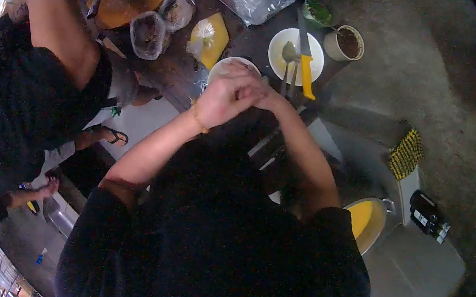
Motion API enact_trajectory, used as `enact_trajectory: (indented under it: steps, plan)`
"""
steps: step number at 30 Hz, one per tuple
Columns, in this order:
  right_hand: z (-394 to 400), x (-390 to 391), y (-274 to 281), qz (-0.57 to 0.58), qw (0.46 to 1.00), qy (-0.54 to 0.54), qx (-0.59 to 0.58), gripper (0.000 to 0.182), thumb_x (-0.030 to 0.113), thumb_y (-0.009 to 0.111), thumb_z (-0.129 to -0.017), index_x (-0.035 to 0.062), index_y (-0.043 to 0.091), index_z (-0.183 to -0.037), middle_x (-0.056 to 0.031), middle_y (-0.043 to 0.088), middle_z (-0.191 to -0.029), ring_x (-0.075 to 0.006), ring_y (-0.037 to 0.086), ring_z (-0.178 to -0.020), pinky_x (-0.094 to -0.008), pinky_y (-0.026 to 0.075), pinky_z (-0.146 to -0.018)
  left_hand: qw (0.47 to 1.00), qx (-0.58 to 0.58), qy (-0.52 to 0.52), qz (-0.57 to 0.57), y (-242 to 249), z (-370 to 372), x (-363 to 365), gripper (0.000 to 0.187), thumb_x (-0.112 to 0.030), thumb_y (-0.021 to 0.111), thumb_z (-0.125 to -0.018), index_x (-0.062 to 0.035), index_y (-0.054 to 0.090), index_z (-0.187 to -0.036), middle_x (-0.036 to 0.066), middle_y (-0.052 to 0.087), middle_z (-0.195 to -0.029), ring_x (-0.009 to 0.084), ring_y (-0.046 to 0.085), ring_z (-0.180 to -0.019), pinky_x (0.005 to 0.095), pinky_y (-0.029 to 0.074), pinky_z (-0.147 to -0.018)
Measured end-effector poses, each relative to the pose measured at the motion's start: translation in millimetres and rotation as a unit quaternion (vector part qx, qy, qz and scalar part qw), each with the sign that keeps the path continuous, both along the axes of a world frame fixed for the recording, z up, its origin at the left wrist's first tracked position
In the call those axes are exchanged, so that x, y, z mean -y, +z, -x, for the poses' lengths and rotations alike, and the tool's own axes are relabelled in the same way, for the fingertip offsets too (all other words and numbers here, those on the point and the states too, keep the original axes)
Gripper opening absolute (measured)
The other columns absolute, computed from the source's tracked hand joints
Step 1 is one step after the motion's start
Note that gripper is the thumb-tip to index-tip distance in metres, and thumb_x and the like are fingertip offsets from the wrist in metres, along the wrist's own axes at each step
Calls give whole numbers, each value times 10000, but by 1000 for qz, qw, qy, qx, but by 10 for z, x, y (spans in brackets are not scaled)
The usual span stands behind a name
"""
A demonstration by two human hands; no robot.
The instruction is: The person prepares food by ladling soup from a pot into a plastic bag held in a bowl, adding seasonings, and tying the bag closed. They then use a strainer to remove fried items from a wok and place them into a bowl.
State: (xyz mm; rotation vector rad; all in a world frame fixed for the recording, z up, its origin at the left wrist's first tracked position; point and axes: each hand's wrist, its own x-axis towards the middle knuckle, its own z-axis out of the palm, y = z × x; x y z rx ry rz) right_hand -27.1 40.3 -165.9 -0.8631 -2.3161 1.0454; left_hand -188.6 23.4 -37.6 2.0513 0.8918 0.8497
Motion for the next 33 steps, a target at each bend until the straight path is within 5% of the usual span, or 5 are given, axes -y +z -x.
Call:
enact_trajectory:
  steps: [11,14,16,26,33]
  plan:
    - [135,-55,278,87,995,-35,-14,266,231,502,-826,147,579,-1066,-19,469,-1225,-219,269,-1256,-425,70,-1037,960,140,113,216,-2254,-354,200,623,-203,691,-639,-25,397,-1159,119,478,-1102,270,481,-992,376,381,-871]
    - [139,-110,178,53,997,-55,5,258,213,524,-800,136,572,-1042,-22,445,-1248,-227,266,-1258,-460,57,-1030,801,445,184,355,-2044,-399,134,451,-207,669,-616,-66,525,-1020,131,522,-1026,306,481,-980,398,372,-860]
    - [144,-69,195,25,998,-57,30,253,201,533,-786,129,567,-1026,-25,432,-1261,-229,261,-1262,-476,46,-1027,988,3,157,-10,-2184,-273,137,234,-177,594,-707,-74,572,-917,120,543,-915,297,490,-942,369,370,-851]
    - [-142,41,312,256,909,-321,-74,179,222,482,-814,54,526,-860,-79,522,-855,-226,492,-850,-335,397,-735,977,21,-59,206,-1081,213,-287,225,-202,437,-865,-10,532,-936,144,537,-911,290,489,-938,380,334,-878]
    - [-233,98,94,507,705,-472,-148,208,251,550,-789,46,523,-765,-19,527,-648,-110,476,-506,-274,346,-440,994,-40,-94,-34,-1480,311,-311,141,-171,518,-768,-74,596,-835,28,581,-857,215,510,-941,385,322,-881]
